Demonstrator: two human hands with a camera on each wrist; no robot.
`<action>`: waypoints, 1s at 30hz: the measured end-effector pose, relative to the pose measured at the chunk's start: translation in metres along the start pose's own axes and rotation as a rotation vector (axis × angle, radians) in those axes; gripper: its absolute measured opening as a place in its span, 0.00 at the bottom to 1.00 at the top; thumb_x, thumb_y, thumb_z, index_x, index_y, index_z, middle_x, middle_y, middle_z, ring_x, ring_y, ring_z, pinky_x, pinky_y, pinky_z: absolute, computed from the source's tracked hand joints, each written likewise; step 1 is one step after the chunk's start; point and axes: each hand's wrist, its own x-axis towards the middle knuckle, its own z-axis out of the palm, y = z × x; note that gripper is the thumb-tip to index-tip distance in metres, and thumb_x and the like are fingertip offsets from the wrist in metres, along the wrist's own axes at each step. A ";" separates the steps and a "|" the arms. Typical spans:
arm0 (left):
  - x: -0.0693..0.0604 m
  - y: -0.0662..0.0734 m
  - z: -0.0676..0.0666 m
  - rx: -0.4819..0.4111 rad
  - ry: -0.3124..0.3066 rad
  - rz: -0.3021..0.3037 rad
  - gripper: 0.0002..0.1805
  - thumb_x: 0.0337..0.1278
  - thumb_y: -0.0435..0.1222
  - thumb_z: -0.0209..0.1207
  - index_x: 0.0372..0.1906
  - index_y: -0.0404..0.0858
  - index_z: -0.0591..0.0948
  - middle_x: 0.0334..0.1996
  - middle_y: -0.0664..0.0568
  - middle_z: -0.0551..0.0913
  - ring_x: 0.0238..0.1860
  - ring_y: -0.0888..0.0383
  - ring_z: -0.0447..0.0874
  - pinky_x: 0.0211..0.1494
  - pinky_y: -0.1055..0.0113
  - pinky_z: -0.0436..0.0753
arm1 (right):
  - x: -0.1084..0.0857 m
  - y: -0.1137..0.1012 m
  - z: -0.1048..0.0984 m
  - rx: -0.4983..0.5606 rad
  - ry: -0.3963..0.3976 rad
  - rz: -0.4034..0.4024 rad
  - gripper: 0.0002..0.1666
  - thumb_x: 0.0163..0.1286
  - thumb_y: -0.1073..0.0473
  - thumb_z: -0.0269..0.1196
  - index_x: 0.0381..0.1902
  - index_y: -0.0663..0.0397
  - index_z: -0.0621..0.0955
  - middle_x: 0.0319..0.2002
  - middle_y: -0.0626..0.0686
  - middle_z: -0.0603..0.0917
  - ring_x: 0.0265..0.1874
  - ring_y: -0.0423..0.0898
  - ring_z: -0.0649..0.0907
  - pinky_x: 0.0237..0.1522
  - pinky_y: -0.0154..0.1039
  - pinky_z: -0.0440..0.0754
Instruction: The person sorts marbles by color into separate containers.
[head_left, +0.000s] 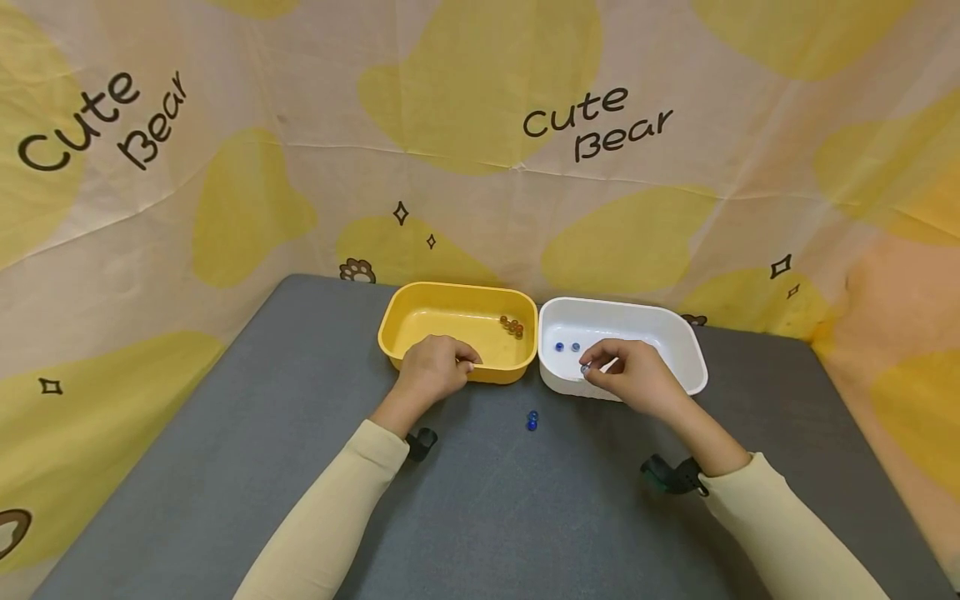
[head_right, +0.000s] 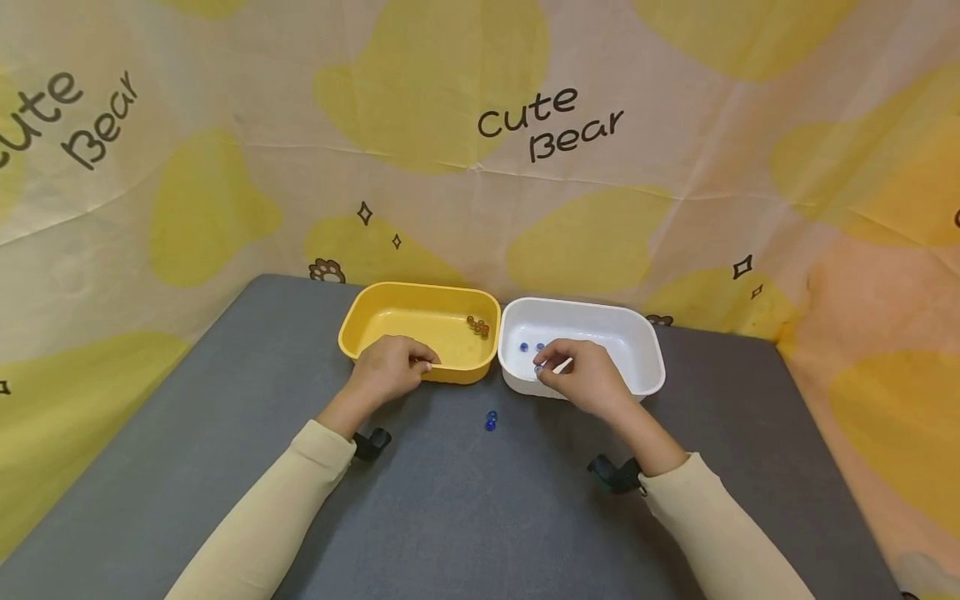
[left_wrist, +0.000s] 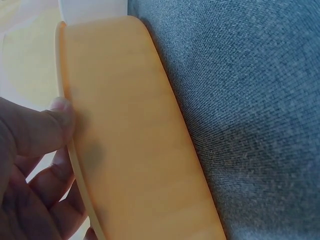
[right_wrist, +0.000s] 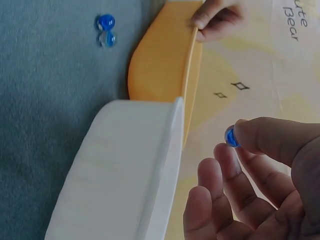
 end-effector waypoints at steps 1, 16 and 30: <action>0.000 0.000 0.000 0.000 -0.001 0.000 0.07 0.57 0.40 0.63 0.35 0.56 0.89 0.34 0.62 0.88 0.31 0.60 0.82 0.34 0.64 0.79 | 0.001 0.001 -0.001 -0.002 0.001 0.003 0.05 0.60 0.63 0.66 0.35 0.52 0.85 0.30 0.50 0.87 0.24 0.45 0.79 0.28 0.32 0.75; -0.001 0.000 0.000 0.009 -0.004 0.010 0.07 0.58 0.40 0.63 0.36 0.56 0.89 0.35 0.63 0.88 0.33 0.60 0.83 0.34 0.64 0.79 | 0.014 0.022 -0.011 -0.007 0.019 0.047 0.07 0.63 0.61 0.65 0.40 0.54 0.85 0.34 0.54 0.87 0.27 0.44 0.81 0.30 0.34 0.77; -0.001 -0.001 0.000 0.007 -0.005 0.015 0.07 0.57 0.40 0.63 0.36 0.56 0.89 0.36 0.62 0.88 0.32 0.60 0.82 0.33 0.65 0.78 | 0.028 0.055 -0.011 0.054 0.001 0.136 0.12 0.65 0.62 0.63 0.45 0.60 0.84 0.38 0.60 0.86 0.33 0.56 0.84 0.26 0.36 0.78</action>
